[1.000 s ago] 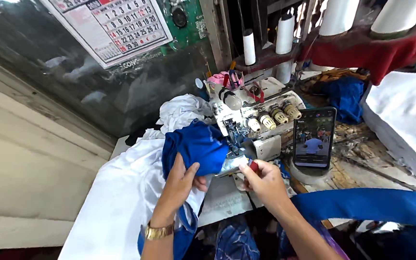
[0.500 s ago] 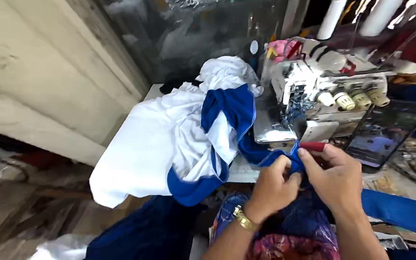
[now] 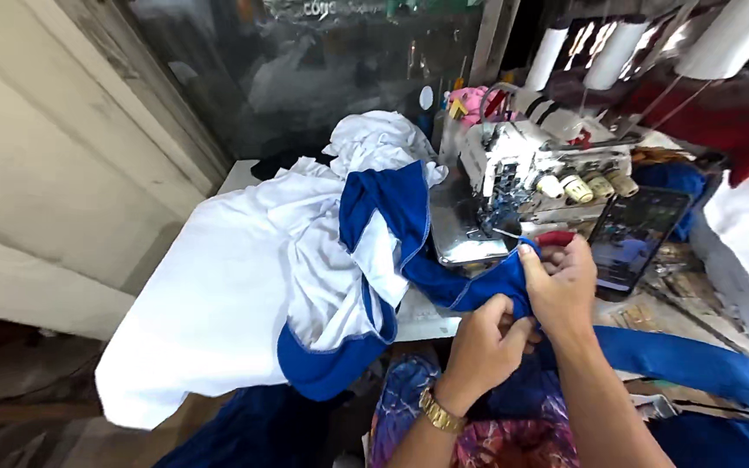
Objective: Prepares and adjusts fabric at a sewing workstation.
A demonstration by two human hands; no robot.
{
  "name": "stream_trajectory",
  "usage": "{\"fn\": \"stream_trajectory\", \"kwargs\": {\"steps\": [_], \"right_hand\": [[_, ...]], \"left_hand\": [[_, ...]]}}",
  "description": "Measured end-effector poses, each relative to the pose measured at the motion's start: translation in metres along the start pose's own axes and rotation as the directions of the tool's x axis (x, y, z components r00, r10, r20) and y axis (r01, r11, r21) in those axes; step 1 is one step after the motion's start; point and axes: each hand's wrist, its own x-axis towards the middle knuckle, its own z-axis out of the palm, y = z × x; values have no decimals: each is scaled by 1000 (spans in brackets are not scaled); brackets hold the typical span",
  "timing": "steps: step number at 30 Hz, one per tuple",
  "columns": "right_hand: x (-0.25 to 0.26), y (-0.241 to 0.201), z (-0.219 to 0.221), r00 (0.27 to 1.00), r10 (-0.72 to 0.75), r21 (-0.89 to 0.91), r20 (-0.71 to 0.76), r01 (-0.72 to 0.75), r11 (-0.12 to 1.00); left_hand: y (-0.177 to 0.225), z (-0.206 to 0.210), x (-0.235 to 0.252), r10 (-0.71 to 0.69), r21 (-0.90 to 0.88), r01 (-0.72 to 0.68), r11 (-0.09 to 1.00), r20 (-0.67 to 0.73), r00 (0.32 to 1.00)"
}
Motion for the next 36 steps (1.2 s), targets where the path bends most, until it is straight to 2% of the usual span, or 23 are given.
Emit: {"fn": "stream_trajectory", "kwargs": {"steps": [5,9,10,13,15,17,20,21,23,25,27,31,36], "right_hand": [[-13,8,-9,990,-16,151,142,-6,989],[-12,6,-11,967,-37,121,251,7,993],[-7,6,-9,975,-52,102,215,30,994],[7,8,-5,991,-125,88,-55,130,988],[5,7,-10,992,-96,126,-85,106,986],[-8,10,-20,998,-41,196,37,33,980],[-39,26,-31,969,-38,289,244,-35,957],[-47,31,-36,948,-59,317,313,-45,947],[-59,37,-45,916,-121,362,381,-28,932],[-62,41,-56,915,-183,380,359,36,924],[-63,47,-69,929,-198,392,311,64,918],[-66,55,-80,942,-195,396,273,75,915],[-76,60,-77,950,-245,442,192,139,886]], "left_hand": [[-15,-25,-35,-30,-9,30,999,39,999],[-15,-26,-43,-32,7,32,999,54,998],[-12,-23,-38,-15,18,14,1000,60,998],[-1,-20,-21,51,97,-58,994,77,996],[3,-23,-19,56,183,-68,981,67,996],[4,-30,-26,77,234,-79,969,16,997],[15,-33,-34,86,88,-80,993,-66,994],[16,-31,-32,70,79,-66,995,-41,997],[9,-28,-26,30,113,-41,993,96,995],[1,-29,-19,36,153,-69,986,204,978],[-3,-32,-18,99,167,-148,975,270,958],[0,-33,-23,211,436,-273,857,187,959],[19,-46,-26,188,613,-237,754,145,971]]}}
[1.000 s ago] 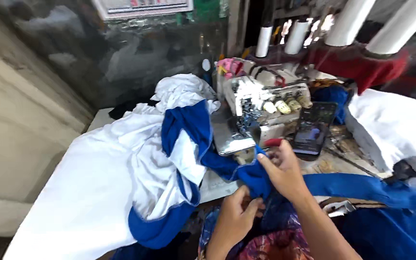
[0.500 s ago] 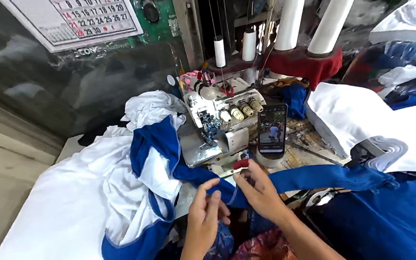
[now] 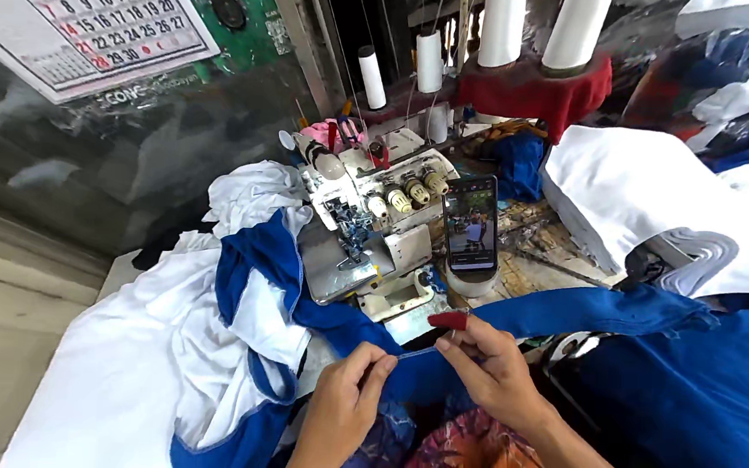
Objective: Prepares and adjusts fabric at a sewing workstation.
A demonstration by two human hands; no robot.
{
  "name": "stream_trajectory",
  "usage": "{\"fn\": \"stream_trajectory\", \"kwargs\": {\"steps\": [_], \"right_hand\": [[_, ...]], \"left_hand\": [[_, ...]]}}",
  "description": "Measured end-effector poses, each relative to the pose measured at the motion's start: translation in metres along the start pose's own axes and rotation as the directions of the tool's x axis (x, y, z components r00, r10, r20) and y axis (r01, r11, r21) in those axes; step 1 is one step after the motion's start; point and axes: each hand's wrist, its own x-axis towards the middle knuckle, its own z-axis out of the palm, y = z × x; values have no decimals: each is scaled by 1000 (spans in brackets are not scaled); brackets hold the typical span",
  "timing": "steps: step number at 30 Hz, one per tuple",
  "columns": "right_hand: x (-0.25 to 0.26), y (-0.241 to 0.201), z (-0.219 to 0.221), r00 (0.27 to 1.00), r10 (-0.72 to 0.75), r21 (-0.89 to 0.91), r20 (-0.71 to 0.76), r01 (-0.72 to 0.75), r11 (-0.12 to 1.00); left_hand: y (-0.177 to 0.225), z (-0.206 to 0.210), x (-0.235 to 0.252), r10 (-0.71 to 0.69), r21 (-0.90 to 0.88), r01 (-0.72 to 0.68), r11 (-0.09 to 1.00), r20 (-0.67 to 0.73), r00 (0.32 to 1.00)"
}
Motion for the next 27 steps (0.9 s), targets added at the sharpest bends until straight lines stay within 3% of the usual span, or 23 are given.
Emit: {"fn": "stream_trajectory", "kwargs": {"steps": [3,6,10,14,19,24,27], "right_hand": [[-5,2,3,1000,15,26,16,-15,1000],[5,-11,-15,976,122,-124,178,-101,987],[58,-53,-65,996,-33,-353,-85,1,936],[108,-62,-101,920,-225,-443,-321,64,894],[104,-58,-93,924,-130,-477,-361,-63,876],[62,-62,-65,916,-192,-477,-351,1,879],[45,-66,-51,918,-209,-416,-336,54,908]], "left_hand": [[2,-9,1,-14,32,14,999,7,1000],[-2,-26,5,-22,59,21,998,16,1000],[-42,-12,8,-79,120,89,989,-85,993],[-55,13,4,-28,154,79,985,-307,951],[-54,17,0,7,159,50,986,-343,939],[-60,13,-3,26,118,15,993,-339,940],[-50,13,0,22,100,2,995,-242,970]]}}
